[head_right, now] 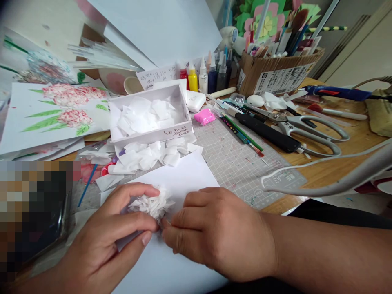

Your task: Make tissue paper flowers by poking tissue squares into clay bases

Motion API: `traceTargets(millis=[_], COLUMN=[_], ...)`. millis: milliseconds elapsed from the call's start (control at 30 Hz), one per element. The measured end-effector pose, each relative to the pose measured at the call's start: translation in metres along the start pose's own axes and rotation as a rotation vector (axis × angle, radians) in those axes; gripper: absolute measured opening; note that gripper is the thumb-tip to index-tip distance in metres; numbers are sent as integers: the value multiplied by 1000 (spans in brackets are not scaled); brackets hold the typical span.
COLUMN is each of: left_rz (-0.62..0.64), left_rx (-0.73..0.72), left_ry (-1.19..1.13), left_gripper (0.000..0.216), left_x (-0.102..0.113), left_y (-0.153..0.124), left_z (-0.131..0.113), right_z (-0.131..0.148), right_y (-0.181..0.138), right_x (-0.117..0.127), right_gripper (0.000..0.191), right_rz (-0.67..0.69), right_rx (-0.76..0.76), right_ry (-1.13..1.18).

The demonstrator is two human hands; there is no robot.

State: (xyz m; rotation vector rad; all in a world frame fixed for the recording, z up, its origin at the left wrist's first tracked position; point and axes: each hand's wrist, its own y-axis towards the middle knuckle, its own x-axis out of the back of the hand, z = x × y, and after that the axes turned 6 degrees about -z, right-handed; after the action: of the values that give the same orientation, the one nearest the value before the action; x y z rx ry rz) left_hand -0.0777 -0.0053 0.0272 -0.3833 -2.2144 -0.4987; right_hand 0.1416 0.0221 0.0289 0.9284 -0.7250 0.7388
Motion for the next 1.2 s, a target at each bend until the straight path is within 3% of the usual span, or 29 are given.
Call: traceTargets(millis=[133, 267, 533, 600, 733, 867, 1033, 1200], left_rz=[-5, -11, 24, 39, 23, 1, -26, -49], left_rx=[2, 7, -66, -85, -83, -61, -33, -12], left_ry=[2, 11, 36, 55, 80, 72, 43, 26], left_gripper=[15, 16, 20, 20, 19, 17, 18, 19], left_x=[0, 1, 1, 0, -1, -2, -3, -4], left_y=[0, 0, 1, 1, 0, -1, -1, -1], left_z=[0, -1, -2, -3, -3, -3, -4, -4], right_z=[2, 4, 5, 4, -8, -31, -53, -56], right_y=[-4, -10, -5, -6, -6, 4, 16, 21], right_x=[3, 6, 4, 7, 17, 21, 17, 15], right_gripper=[20, 21, 18, 16, 10, 7, 7, 9], right_rz=[-64, -153, -35, -98, -360, -442, -463, -321], right_rx=[16, -79, -1, -10, -230, -453, -393, -329], right_ry=[-15, 15, 127, 146, 171, 181, 122, 99])
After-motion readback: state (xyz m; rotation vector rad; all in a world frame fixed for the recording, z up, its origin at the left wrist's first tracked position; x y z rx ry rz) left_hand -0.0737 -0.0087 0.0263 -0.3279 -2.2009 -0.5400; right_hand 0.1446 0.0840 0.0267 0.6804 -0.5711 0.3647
